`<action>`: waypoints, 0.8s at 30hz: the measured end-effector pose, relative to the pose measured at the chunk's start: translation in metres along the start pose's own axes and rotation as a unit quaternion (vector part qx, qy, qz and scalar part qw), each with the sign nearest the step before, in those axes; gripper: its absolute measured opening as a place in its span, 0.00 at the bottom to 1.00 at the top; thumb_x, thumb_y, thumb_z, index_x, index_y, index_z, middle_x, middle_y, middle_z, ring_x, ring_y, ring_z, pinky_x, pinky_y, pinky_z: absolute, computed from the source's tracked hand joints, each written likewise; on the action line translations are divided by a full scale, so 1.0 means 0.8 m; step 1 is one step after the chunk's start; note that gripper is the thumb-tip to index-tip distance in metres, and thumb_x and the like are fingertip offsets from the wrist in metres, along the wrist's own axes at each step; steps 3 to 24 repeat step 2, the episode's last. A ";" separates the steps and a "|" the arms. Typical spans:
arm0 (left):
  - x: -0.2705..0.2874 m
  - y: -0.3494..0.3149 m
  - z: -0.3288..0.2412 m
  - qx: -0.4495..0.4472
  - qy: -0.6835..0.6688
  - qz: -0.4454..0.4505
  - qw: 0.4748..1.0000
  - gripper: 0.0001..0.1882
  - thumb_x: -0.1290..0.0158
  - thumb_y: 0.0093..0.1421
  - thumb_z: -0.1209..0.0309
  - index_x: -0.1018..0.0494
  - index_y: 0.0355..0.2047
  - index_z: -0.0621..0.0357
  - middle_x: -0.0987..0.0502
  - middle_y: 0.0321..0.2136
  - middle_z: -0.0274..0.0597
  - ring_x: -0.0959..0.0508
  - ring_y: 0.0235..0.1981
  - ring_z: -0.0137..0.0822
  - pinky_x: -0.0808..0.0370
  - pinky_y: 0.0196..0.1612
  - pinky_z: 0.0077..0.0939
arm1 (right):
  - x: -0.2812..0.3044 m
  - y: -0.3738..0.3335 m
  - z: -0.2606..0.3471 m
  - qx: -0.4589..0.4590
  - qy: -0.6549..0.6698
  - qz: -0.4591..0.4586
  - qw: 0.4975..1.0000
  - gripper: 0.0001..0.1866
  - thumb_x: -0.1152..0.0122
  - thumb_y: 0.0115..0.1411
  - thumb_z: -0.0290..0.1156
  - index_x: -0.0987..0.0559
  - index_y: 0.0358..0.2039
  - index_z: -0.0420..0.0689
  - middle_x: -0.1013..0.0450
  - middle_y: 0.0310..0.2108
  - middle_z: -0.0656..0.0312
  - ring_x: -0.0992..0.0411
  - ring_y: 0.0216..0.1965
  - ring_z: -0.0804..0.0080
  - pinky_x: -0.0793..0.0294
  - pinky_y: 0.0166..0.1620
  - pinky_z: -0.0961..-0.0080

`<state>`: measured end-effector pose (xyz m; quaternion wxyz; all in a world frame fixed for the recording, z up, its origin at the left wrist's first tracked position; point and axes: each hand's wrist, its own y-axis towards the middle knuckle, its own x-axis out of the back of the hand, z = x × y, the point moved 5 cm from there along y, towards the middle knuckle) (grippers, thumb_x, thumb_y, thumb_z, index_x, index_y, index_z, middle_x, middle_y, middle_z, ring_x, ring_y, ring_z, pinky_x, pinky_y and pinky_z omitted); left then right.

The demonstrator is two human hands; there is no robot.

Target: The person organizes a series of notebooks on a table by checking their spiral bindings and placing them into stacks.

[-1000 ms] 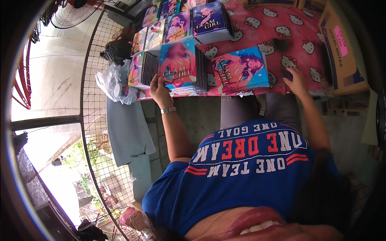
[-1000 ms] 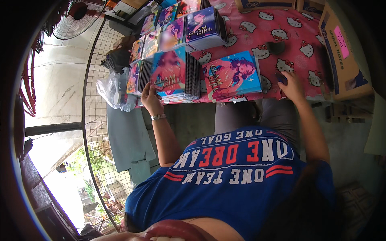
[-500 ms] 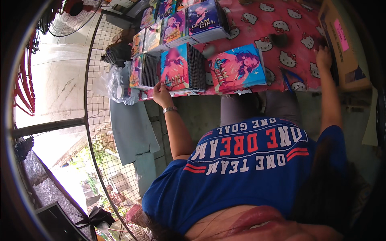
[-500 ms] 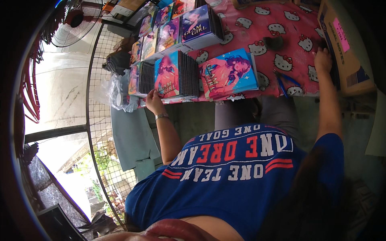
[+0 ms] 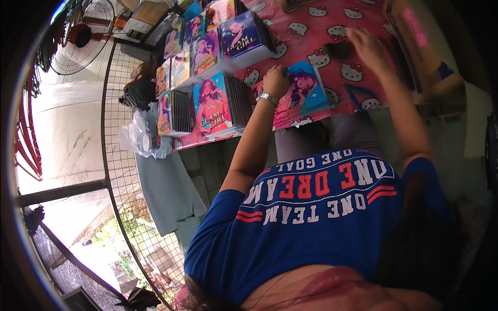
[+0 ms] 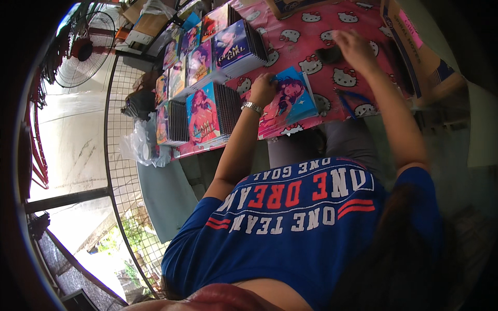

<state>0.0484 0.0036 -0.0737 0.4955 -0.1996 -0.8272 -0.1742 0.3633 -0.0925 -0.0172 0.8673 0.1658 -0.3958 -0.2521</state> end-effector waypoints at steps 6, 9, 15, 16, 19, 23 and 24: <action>-0.006 0.010 -0.002 0.011 -0.022 0.029 0.999 0.21 0.39 0.54 0.64 0.24 0.49 0.55 0.23 0.49 0.51 0.26 0.51 0.53 0.31 0.57 0.47 | -0.011 -0.018 0.010 -0.005 0.047 0.065 0.997 0.22 0.51 0.68 0.53 0.20 0.49 0.50 0.25 0.46 0.50 0.25 0.49 0.55 0.26 0.51 0.63; -0.006 0.010 -0.002 0.011 -0.022 0.029 0.999 0.21 0.39 0.54 0.64 0.24 0.49 0.55 0.23 0.49 0.51 0.26 0.51 0.53 0.31 0.57 0.47 | -0.011 -0.018 0.010 -0.005 0.047 0.065 0.997 0.22 0.51 0.68 0.53 0.20 0.49 0.50 0.25 0.46 0.50 0.25 0.49 0.55 0.26 0.51 0.63; -0.006 0.010 -0.002 0.011 -0.022 0.029 0.999 0.21 0.39 0.54 0.64 0.24 0.49 0.55 0.23 0.49 0.51 0.26 0.51 0.53 0.31 0.57 0.47 | -0.011 -0.018 0.010 -0.005 0.047 0.065 0.997 0.22 0.51 0.68 0.53 0.20 0.49 0.50 0.25 0.46 0.50 0.25 0.49 0.55 0.26 0.51 0.63; -0.006 0.010 -0.002 0.011 -0.022 0.029 0.999 0.21 0.39 0.54 0.64 0.24 0.49 0.55 0.23 0.49 0.51 0.26 0.51 0.53 0.31 0.57 0.47 | -0.011 -0.018 0.010 -0.005 0.047 0.065 0.997 0.22 0.51 0.68 0.53 0.20 0.49 0.50 0.25 0.46 0.50 0.25 0.49 0.55 0.26 0.51 0.63; -0.006 0.010 -0.002 0.011 -0.022 0.029 0.999 0.21 0.39 0.54 0.64 0.24 0.49 0.55 0.23 0.49 0.51 0.26 0.51 0.53 0.31 0.57 0.47 | -0.011 -0.018 0.010 -0.005 0.047 0.065 0.997 0.22 0.51 0.68 0.53 0.20 0.49 0.50 0.25 0.46 0.50 0.25 0.49 0.55 0.26 0.51 0.63; -0.006 0.010 -0.002 0.011 -0.022 0.029 0.999 0.21 0.39 0.54 0.64 0.24 0.49 0.55 0.23 0.49 0.51 0.26 0.51 0.53 0.31 0.57 0.47 | -0.011 -0.018 0.010 -0.005 0.047 0.065 0.997 0.22 0.51 0.68 0.53 0.20 0.49 0.50 0.25 0.46 0.50 0.25 0.49 0.55 0.26 0.51 0.63; -0.006 0.010 -0.002 0.011 -0.022 0.029 0.999 0.21 0.39 0.54 0.64 0.24 0.49 0.55 0.23 0.49 0.51 0.26 0.51 0.53 0.31 0.57 0.47 | -0.011 -0.018 0.010 -0.005 0.047 0.065 0.997 0.22 0.51 0.68 0.53 0.20 0.49 0.50 0.25 0.46 0.50 0.25 0.49 0.55 0.26 0.51 0.63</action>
